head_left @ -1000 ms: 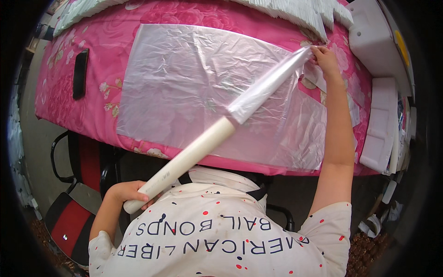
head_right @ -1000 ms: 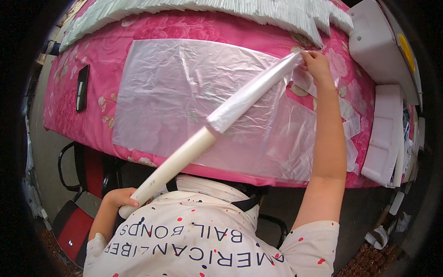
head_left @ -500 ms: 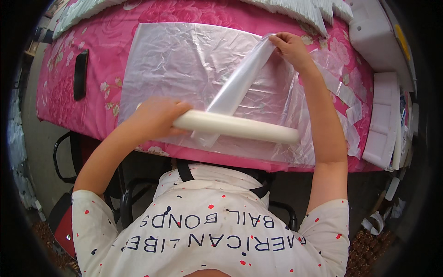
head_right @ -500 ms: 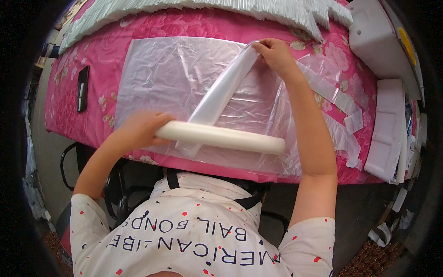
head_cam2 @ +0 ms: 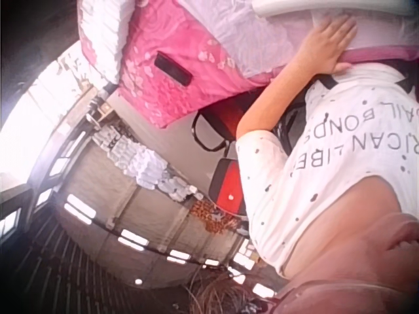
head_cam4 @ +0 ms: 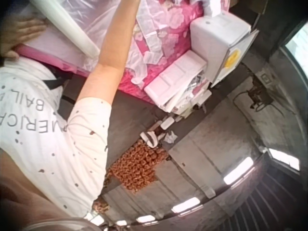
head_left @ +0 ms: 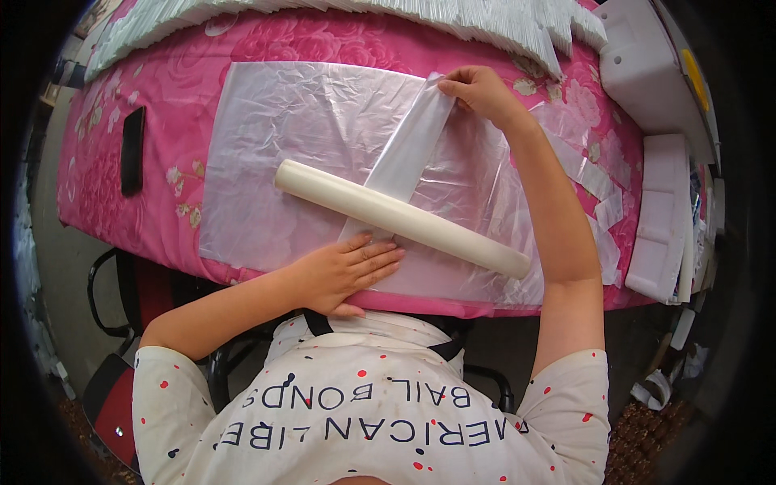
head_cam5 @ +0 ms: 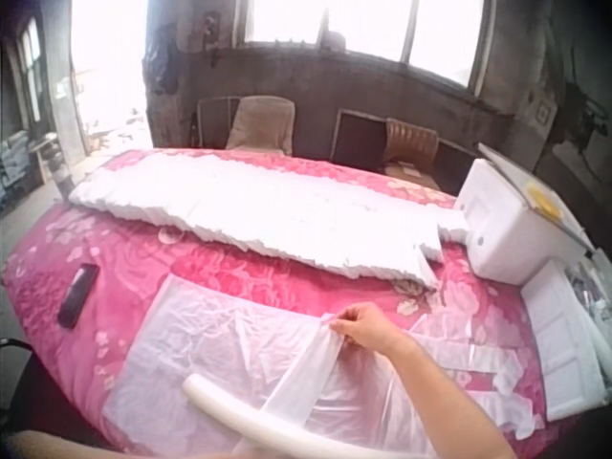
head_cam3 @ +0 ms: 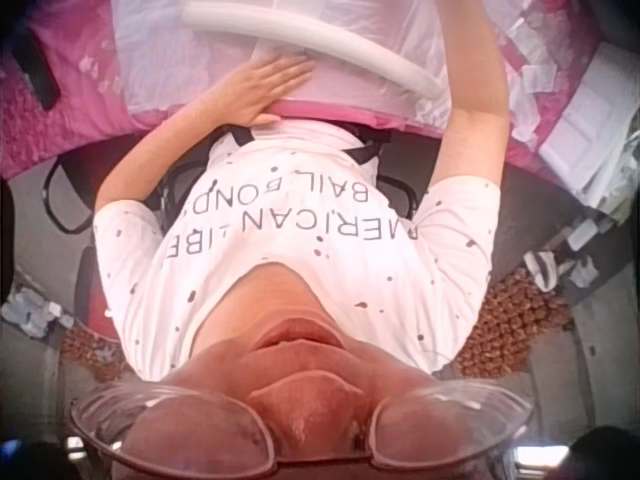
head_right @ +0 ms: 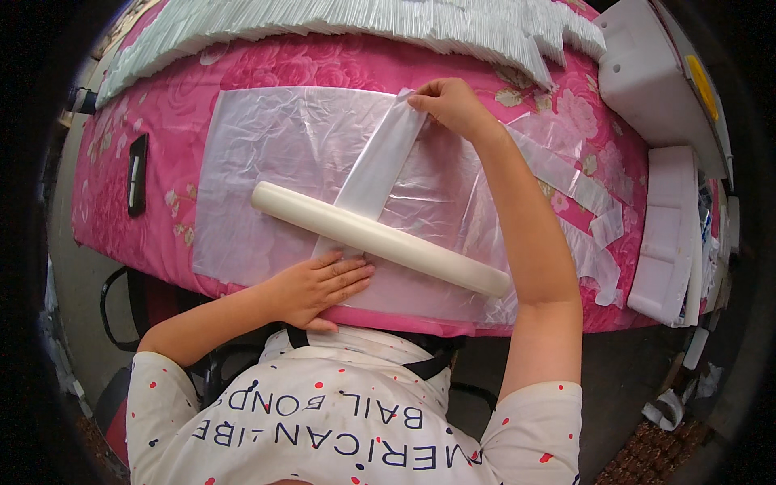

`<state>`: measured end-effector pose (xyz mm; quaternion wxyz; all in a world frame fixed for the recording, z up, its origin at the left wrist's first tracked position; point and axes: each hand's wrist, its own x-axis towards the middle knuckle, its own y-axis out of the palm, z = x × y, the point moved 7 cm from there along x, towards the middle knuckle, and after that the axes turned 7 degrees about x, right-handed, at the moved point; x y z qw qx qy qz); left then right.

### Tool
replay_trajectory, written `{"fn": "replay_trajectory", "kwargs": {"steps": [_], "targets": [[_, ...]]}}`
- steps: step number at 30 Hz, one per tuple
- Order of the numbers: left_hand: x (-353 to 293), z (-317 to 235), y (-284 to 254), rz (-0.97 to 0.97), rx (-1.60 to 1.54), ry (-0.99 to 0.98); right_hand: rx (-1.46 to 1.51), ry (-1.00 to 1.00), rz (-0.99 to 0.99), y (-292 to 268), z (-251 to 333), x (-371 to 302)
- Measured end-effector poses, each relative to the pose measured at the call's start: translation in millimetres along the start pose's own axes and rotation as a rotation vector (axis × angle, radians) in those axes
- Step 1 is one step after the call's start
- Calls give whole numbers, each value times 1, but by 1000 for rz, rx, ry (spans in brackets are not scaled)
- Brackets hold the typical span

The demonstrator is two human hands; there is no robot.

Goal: The person wraps small white rectangular items in clear plastic film on a pink floral tablecloth. They unroll the film, place an item on it, fold the film around the item, and set the wrapped unit aside. This process is repeated multiple times.

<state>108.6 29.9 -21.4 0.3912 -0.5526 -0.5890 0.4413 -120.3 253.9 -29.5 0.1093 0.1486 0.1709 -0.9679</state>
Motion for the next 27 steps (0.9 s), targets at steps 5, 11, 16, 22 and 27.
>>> {"fn": "replay_trajectory", "kwargs": {"steps": [5, 11, 16, 22, 27], "targets": [[0, -6, 6, -28, 27, -83, -217, -256, -394, 19, 50, -58], [3, -14, 11, -7, 37, -140, -665, -586, -337, 110, 74, -169], [4, -16, 11, 15, 38, -149, -665, -463, -200, 132, 31, -178], [1, -18, 9, -31, 15, -103, -772, -330, -586, 15, 2, -156], [-8, -1, -9, -107, -88, -163, -753, -196, -699, -28, -5, -175]]}}
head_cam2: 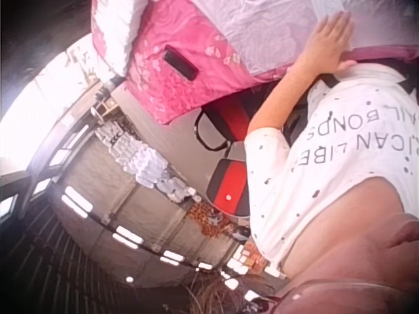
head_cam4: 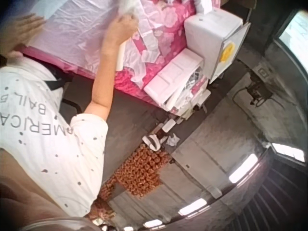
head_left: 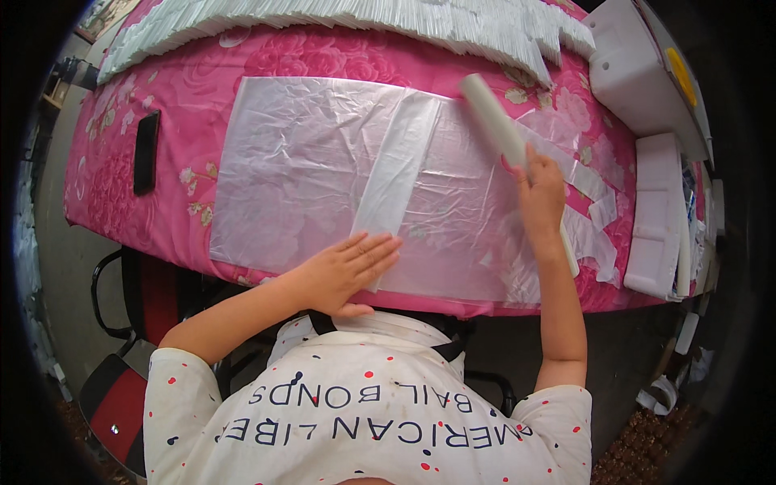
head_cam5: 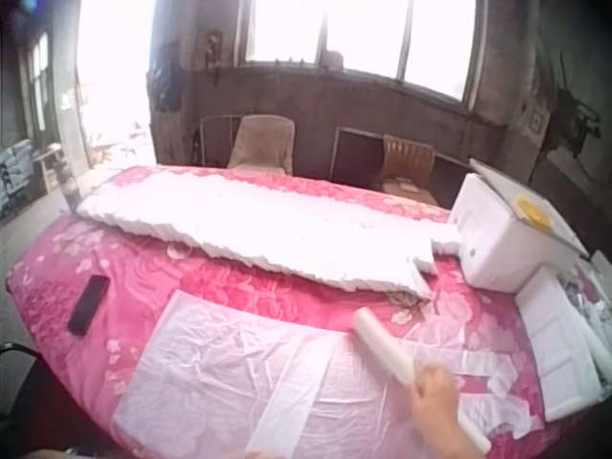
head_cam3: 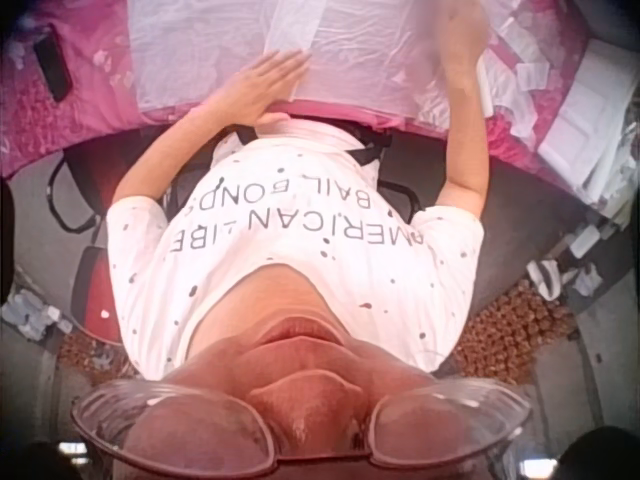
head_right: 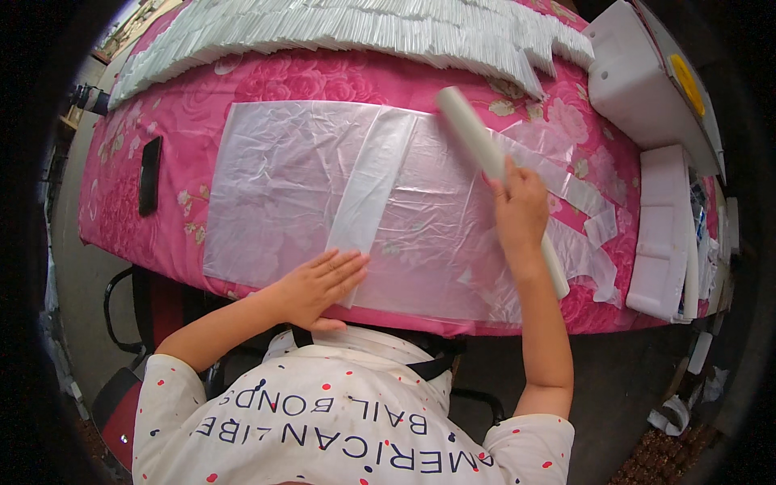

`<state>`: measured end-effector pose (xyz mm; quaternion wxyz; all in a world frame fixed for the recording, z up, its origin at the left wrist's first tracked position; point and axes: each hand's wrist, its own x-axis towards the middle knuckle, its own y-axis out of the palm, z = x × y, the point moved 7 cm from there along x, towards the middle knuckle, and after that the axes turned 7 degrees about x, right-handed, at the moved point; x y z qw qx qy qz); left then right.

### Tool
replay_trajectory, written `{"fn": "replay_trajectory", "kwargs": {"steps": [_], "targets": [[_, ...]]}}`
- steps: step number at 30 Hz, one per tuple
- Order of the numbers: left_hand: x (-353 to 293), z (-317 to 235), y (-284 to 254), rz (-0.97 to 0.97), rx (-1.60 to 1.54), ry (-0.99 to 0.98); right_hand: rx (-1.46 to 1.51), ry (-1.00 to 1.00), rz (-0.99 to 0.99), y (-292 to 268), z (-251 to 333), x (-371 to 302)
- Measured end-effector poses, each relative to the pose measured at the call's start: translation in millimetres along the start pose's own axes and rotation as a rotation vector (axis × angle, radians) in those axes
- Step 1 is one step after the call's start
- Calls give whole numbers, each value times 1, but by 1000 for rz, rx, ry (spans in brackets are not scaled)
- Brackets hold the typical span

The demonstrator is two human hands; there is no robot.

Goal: The person wraps small white rectangular items in clear plastic film on a pink floral tablecloth. They unroll the film, place an item on it, fold the film around the item, and set the wrapped unit aside. This process is repeated multiple times.

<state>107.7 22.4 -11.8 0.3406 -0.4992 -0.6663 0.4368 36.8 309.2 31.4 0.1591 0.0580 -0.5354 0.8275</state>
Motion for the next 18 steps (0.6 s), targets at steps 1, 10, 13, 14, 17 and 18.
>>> {"fn": "replay_trajectory", "kwargs": {"steps": [1, 10, 13, 14, 17, 18], "targets": [[0, 2, -2, 8, 14, -35, 65, -111, 23, 1, 18, -9], [-1, -30, 36, -20, 341, -119, 313, -521, 307, 49, 135, -78], [-3, -32, 36, -37, 378, -123, 309, -527, 273, 65, 132, -38], [-3, -32, 35, -43, 396, -118, 290, -555, 203, 69, 129, -21], [-2, -34, 28, -73, 363, -63, 304, -574, 82, 79, 115, 36], [-3, -33, 23, -85, 322, -48, 297, -556, 89, 83, 110, 53]]}}
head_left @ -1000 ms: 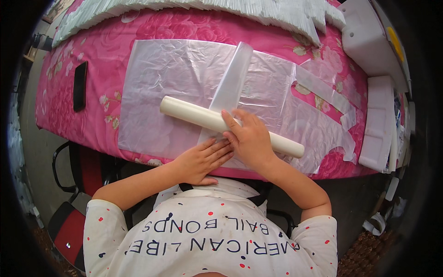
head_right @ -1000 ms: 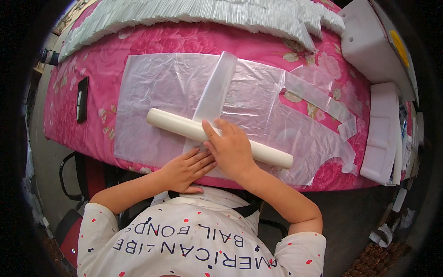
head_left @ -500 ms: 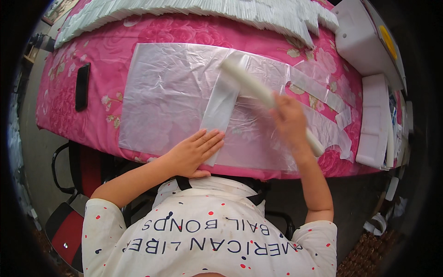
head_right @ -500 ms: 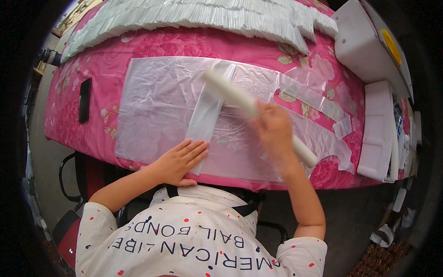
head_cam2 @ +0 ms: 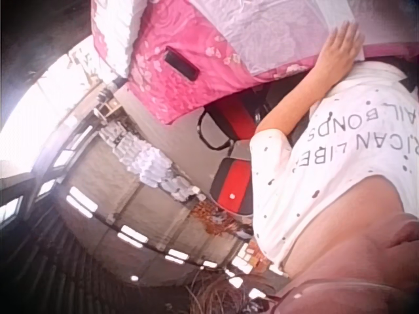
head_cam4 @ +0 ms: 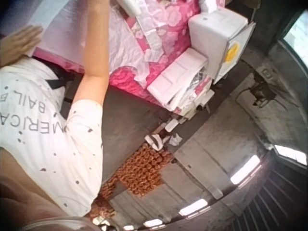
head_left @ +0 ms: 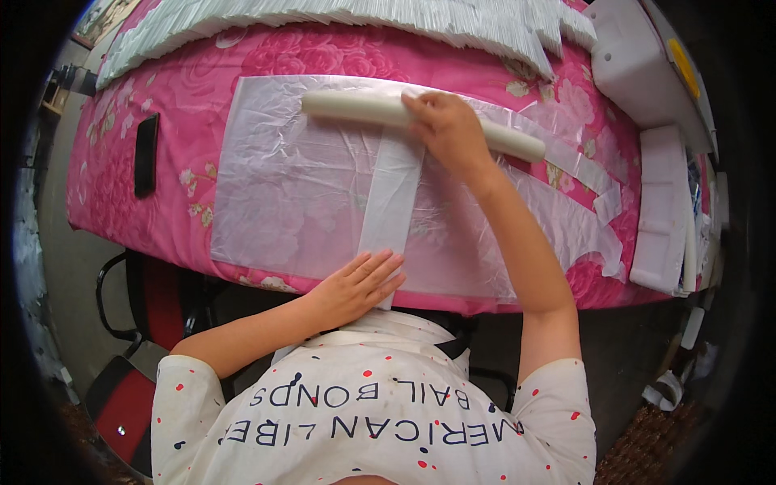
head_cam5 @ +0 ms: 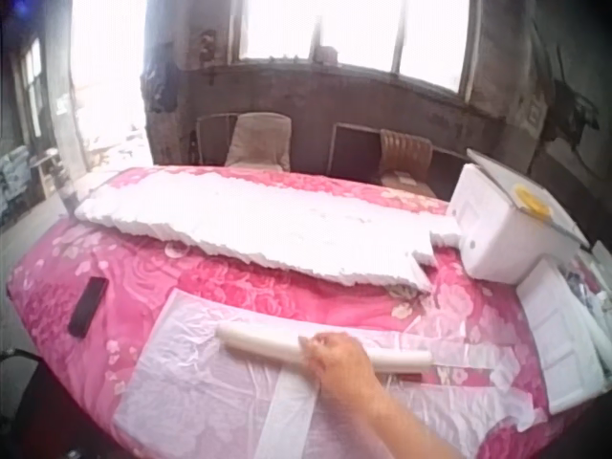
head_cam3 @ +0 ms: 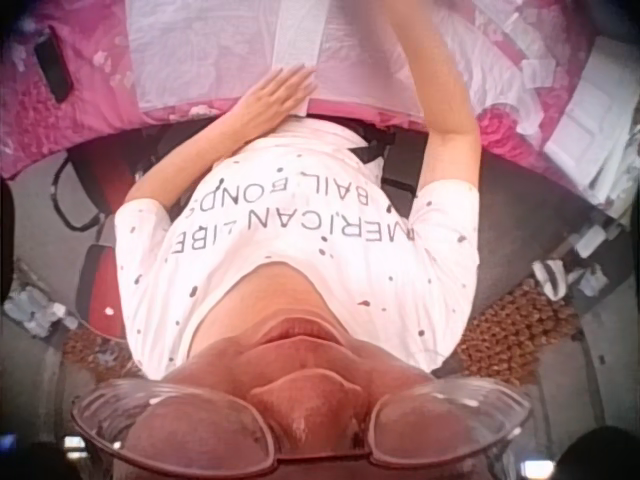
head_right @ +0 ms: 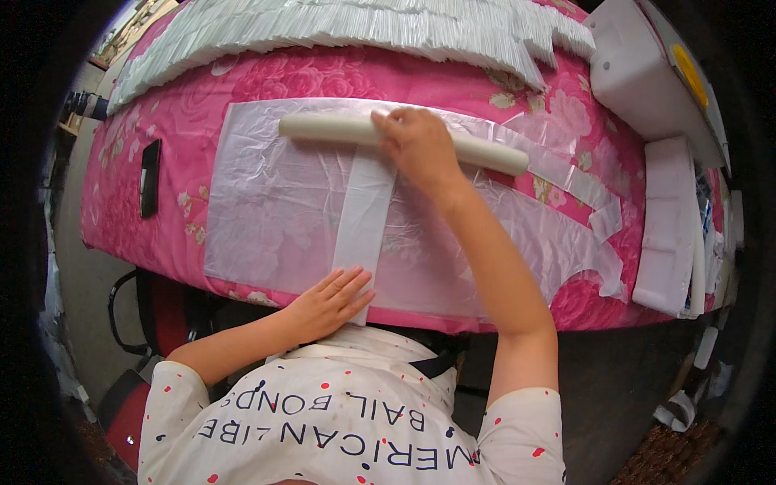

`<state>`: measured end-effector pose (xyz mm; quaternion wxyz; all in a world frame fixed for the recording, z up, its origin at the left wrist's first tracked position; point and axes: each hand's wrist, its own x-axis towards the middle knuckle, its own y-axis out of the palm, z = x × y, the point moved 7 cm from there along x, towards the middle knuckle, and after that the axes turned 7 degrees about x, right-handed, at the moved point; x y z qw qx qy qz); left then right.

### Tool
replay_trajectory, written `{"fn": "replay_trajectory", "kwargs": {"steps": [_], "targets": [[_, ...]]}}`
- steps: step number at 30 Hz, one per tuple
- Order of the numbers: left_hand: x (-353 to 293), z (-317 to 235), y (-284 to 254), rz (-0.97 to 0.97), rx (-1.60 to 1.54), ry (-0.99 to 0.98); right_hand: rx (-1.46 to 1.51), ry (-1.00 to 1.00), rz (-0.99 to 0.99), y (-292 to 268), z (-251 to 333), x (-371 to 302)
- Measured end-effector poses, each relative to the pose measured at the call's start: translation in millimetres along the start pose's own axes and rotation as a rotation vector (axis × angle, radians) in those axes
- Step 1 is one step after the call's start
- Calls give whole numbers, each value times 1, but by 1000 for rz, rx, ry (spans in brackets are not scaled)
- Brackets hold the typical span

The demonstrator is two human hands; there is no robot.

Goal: The person wraps small white rectangular items in clear plastic film on a pink floral tablecloth. They unroll the film, place an item on it, fold the film around the item, and set the wrapped unit aside. This process is repeated multiple times.

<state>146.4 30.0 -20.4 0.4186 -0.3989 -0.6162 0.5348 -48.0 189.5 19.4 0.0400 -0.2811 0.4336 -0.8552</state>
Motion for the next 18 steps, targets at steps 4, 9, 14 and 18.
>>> {"fn": "replay_trajectory", "kwargs": {"steps": [4, 9, 14, 18], "targets": [[-7, 15, -15, -3, -181, 57, -26, 8, -131, -16, 7, 9], [-17, 20, -18, -54, -235, 131, 325, -71, 353, 10, 67, -64], [-15, 28, -37, -163, -383, 220, 298, -56, 388, 13, 115, -106], [-6, 39, -43, -195, -345, 227, 220, -9, 223, 20, 108, -117]]}}
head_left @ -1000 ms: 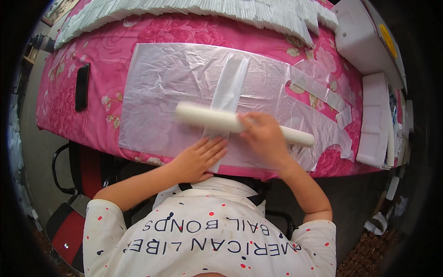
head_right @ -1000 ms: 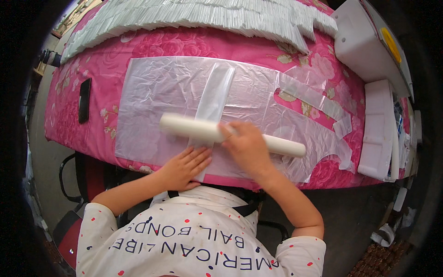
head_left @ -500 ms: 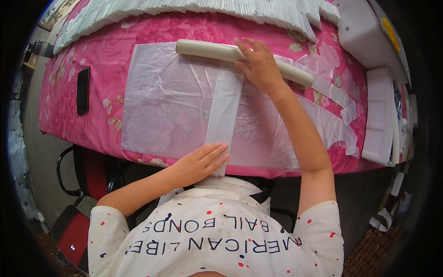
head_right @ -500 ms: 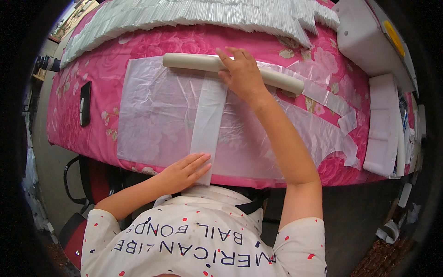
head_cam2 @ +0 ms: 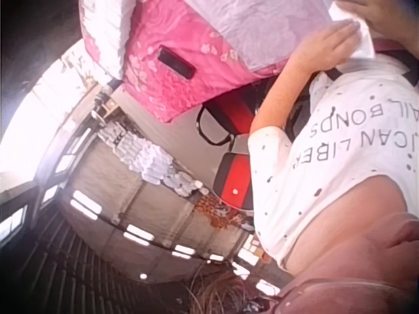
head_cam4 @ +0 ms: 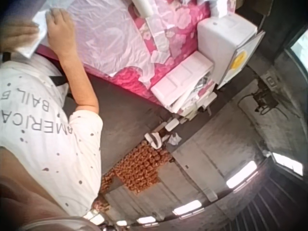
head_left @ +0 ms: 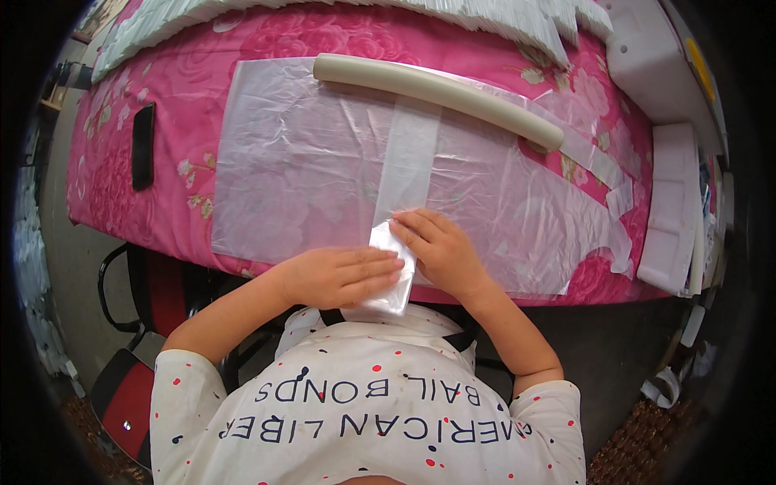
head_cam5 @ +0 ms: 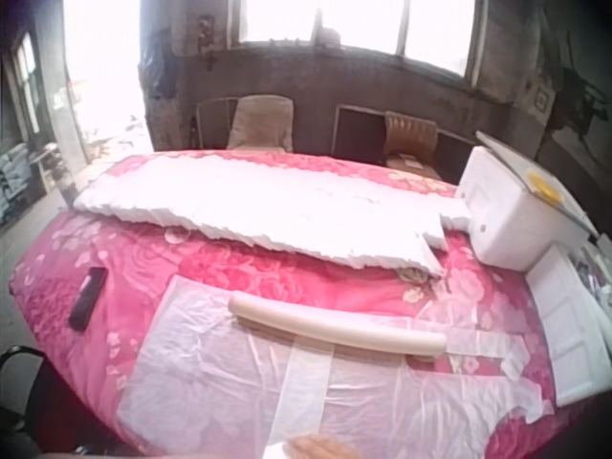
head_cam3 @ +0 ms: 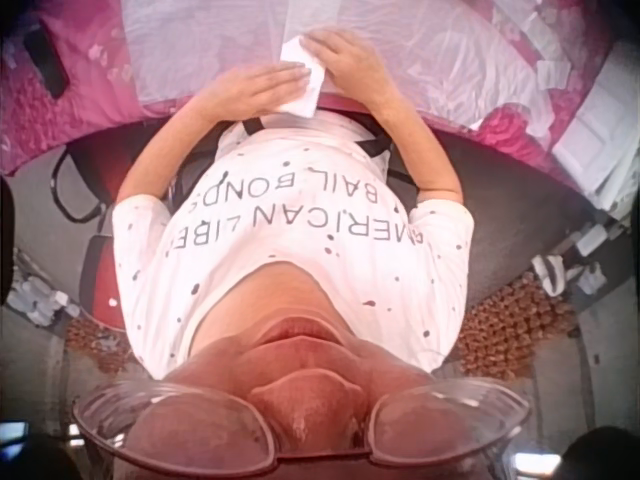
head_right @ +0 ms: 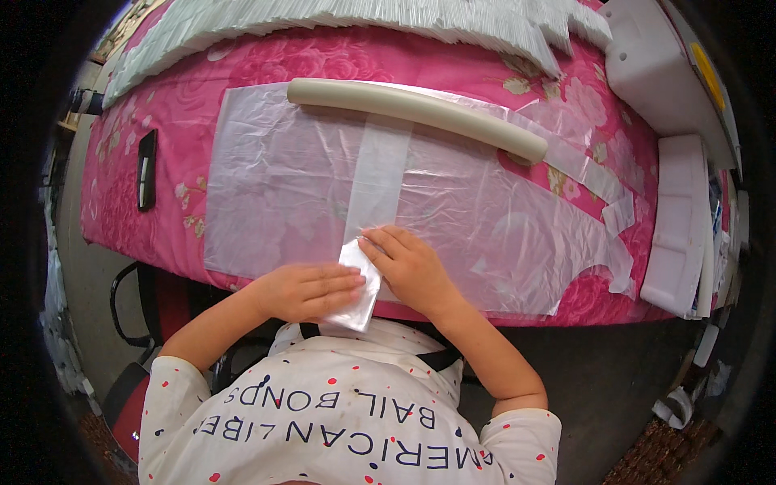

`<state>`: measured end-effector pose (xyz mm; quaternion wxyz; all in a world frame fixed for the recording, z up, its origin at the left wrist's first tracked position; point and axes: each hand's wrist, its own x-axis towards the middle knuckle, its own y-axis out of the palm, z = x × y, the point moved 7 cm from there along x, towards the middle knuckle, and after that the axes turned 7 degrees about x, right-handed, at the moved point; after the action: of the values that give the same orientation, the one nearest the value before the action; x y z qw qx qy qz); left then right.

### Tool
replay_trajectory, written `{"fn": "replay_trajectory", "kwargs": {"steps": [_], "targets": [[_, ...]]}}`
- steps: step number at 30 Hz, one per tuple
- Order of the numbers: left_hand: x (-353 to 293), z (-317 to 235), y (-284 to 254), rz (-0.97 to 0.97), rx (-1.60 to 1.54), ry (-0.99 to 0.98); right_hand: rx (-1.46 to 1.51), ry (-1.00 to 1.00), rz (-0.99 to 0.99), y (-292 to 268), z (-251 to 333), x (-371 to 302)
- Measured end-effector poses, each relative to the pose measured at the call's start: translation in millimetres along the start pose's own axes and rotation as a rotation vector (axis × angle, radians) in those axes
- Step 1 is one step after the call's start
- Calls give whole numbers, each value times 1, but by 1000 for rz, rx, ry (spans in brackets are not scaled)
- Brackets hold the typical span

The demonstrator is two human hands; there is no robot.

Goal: The person wraps small white rectangular items in clear plastic film on a pink floral tablecloth. They unroll the film, place an item on it, fold the film around the item, and set the wrapped unit aside. This process is repeated multiple times.

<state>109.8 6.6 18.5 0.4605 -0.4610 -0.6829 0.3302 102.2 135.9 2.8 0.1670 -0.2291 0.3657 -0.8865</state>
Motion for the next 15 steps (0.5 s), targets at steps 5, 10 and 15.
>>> {"fn": "replay_trajectory", "kwargs": {"steps": [5, 10, 15], "targets": [[3, 38, 16, 120, 102, -303, -18, 32, -118, -4, -5, -3], [10, 46, 9, -30, 24, -343, 52, 113, -141, -17, -16, -3], [8, 65, 2, -98, -299, -740, 329, 606, -162, -20, -50, 0]]}}
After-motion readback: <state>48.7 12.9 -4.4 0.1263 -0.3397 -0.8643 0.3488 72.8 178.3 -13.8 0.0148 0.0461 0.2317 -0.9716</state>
